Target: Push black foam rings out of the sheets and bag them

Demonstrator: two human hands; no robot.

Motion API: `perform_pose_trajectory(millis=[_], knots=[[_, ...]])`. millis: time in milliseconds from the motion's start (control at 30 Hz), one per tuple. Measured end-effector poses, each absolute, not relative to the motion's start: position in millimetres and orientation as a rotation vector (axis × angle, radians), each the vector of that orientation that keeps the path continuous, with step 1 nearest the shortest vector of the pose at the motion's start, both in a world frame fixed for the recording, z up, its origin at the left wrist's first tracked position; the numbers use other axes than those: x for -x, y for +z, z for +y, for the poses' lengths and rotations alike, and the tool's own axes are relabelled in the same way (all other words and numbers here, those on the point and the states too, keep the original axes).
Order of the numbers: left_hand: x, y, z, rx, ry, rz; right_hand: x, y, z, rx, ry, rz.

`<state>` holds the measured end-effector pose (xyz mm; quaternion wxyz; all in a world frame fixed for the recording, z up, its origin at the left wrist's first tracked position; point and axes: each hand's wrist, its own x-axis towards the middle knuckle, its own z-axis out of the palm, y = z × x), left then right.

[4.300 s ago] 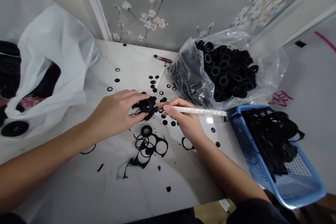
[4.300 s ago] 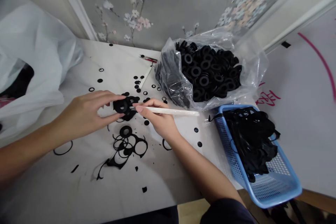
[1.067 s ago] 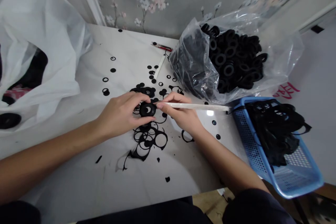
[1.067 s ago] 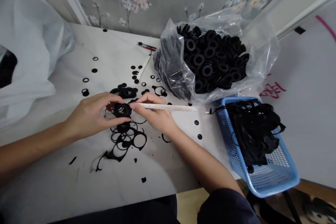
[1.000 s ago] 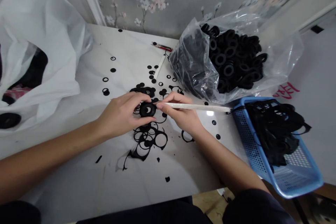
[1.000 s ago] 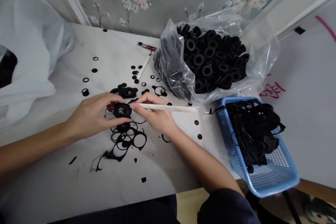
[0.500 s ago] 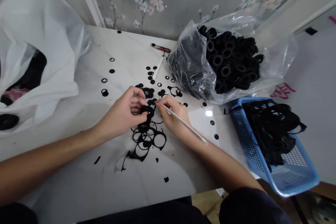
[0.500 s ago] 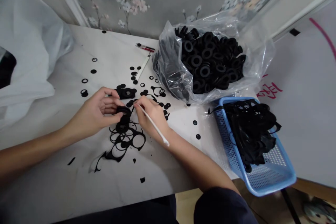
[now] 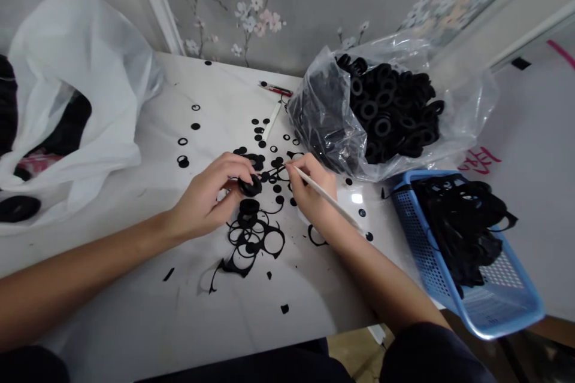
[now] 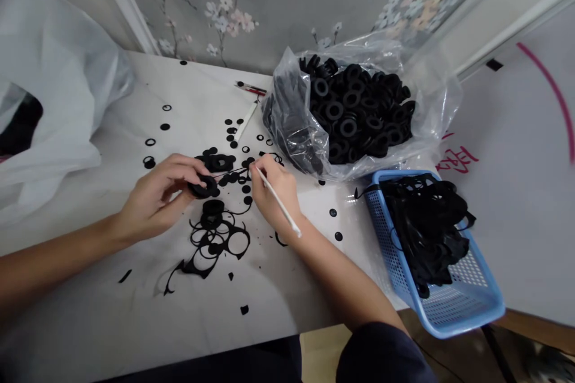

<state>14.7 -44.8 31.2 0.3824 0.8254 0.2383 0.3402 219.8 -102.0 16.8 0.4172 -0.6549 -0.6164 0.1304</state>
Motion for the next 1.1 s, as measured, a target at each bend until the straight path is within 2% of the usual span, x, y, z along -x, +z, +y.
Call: perform_pose_trajectory(millis=[300, 367, 433, 500, 533, 700, 933, 1033, 1100], knots=[[-13.6, 49.1, -40.9, -1.997, 1.416, 0.567, -240.9, 23.0, -92.6, 1.909, 0.212, -1.546], [-13.0, 55.6, -34.3, -2.025, 1.139, 0.771, -242.5, 25.7, -90.7, 1.875, 0.266, -1.506], [-13.1, 55.2, -26.0, -1.980, 0.640, 0.943, -240.8, 28.4, -89.6, 1.758, 0.314, -1.492], [-13.3, 48.1, -18.8, -1.922, 0.242, 0.982, -237.7, 29.7, -89.5, 1.617, 0.345, -1.499], [-13.5, 43.2, -16.5, -1.937, 0.158, 0.959, -236.3, 29.8, -89.7, 1.554, 0.362, -1.505], [-15.1, 30.2, -19.2, -2.162, 0.114, 0.908, -232.4, 27.6, -91.8, 1.432, 0.455, -1.461], [-9.5, 32.3, -8.3, -2.455, 0.289, 1.296, -223.8, 15.6, -92.5, 1.312, 0.621, -1.326], [-4.6, 26.4, 2.3, -2.480, 0.254, 1.275, -221.3, 15.3, -92.4, 1.313, 0.770, -1.254], [-3.8, 26.0, 0.9, -2.464, 0.354, 1.227, -220.2, 19.2, -93.2, 1.308, 0.892, -1.204]])
